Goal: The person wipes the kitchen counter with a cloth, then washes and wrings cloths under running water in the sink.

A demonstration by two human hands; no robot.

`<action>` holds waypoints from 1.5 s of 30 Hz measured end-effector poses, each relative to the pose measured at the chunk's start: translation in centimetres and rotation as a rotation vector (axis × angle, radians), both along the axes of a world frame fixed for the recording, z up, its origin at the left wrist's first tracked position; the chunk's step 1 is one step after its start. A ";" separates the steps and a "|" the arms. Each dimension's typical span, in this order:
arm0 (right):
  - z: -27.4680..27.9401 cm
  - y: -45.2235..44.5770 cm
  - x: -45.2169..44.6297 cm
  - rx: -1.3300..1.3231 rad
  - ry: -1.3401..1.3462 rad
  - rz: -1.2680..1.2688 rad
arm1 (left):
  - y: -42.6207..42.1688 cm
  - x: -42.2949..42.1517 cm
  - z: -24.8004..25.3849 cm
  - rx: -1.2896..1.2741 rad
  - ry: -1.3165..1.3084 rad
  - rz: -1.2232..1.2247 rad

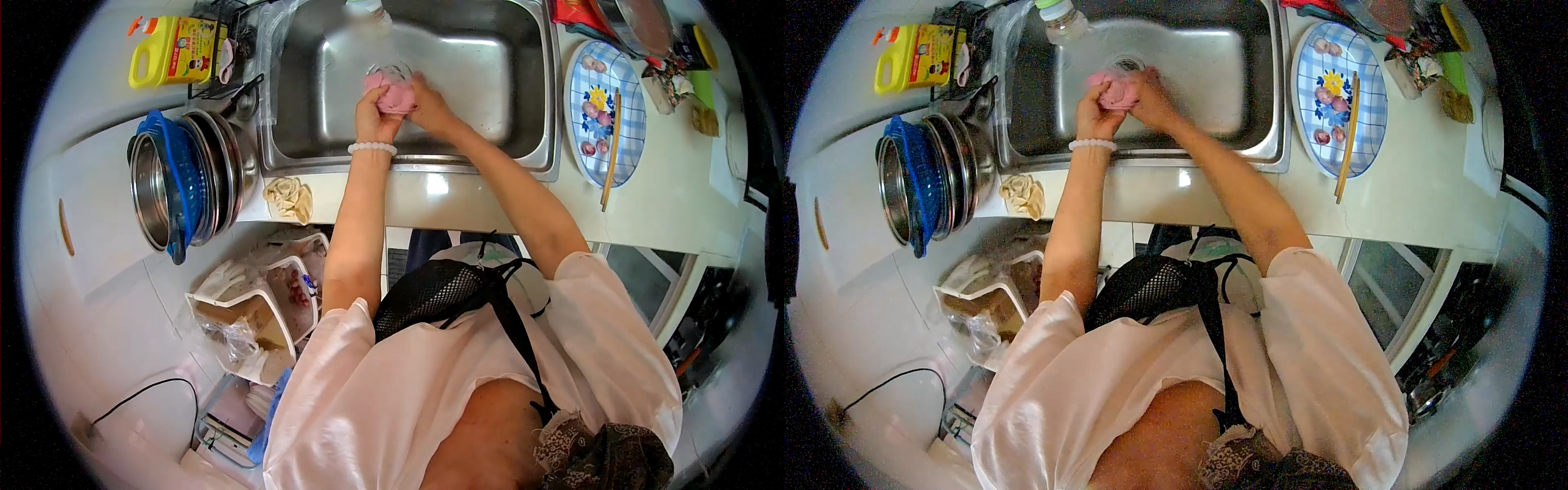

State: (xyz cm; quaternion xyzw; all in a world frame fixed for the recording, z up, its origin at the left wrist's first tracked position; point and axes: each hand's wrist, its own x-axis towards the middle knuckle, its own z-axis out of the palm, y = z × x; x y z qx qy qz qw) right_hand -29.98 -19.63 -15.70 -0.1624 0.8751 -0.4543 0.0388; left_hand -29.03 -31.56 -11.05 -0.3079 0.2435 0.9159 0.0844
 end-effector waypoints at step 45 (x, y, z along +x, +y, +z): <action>-0.4 -0.6 -2.6 -1.406 -1.056 -0.474 | 0.4 0.3 1.8 -0.392 -0.427 -0.210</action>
